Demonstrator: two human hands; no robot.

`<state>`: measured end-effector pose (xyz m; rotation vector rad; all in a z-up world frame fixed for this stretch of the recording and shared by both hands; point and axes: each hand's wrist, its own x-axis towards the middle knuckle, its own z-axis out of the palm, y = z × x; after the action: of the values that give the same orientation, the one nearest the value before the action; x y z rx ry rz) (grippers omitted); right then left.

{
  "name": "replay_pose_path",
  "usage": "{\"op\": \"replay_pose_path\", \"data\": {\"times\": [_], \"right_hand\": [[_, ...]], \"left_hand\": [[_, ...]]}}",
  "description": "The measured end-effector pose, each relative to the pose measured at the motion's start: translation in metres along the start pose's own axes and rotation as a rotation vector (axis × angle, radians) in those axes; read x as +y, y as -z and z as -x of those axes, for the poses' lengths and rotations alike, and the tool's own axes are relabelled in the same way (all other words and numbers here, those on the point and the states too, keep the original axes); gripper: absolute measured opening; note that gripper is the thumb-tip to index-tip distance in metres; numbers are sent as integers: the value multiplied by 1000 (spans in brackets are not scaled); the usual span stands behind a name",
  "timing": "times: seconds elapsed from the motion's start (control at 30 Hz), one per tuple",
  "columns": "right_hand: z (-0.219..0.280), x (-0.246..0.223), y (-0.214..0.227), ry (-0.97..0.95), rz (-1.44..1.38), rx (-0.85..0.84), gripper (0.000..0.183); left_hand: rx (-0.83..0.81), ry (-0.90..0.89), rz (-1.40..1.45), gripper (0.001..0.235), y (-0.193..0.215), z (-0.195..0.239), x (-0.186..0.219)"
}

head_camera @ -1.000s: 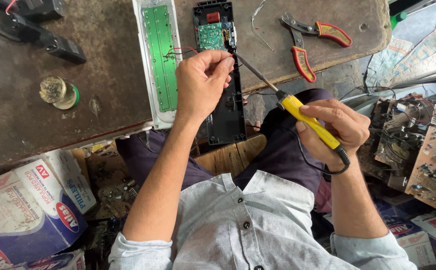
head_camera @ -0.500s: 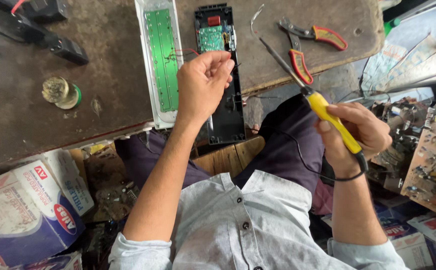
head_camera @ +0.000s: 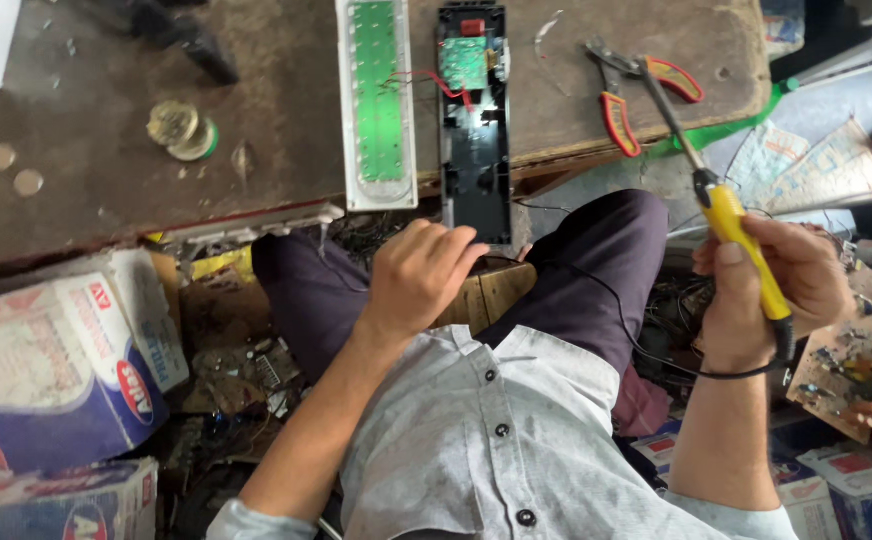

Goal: The person solders wires to a small black electronic component and then to a circuit board inside a plastic housing. They use a soldering iron and wire cutters to attach and trim wires, then place the component into the housing.

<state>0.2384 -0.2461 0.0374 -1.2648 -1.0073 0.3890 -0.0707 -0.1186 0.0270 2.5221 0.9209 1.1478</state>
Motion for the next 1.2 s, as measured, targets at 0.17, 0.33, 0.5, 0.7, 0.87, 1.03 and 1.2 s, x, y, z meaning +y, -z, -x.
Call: {"op": "replay_pose_path", "data": {"times": [0.17, 0.33, 0.5, 0.7, 0.87, 1.03, 1.2], "right_hand": [[-2, 16, 11, 32, -23, -11, 25], [-6, 31, 25, -102, -53, -57, 35], [-11, 25, 25, -147, -80, -69, 40], [-23, 11, 13, -72, -34, -21, 37], [-25, -4, 9, -36, -21, 49, 35], [-21, -10, 4, 49, -46, 45, 35], [-25, -2, 4, 17, 15, 52, 38]], "left_hand": [[53, -9, -64, 23, -17, -6, -11], [130, 93, -20, 22, -20, -27, -31], [443, 457, -121, 20, 26, -37, -123], [341, 299, -382, 91, 76, -34, -235], [5, 551, -82, 60, 87, -29, -258], [145, 413, 111, 45, 86, -41, -224], [126, 517, 431, 46, 27, -56, -105]]}}
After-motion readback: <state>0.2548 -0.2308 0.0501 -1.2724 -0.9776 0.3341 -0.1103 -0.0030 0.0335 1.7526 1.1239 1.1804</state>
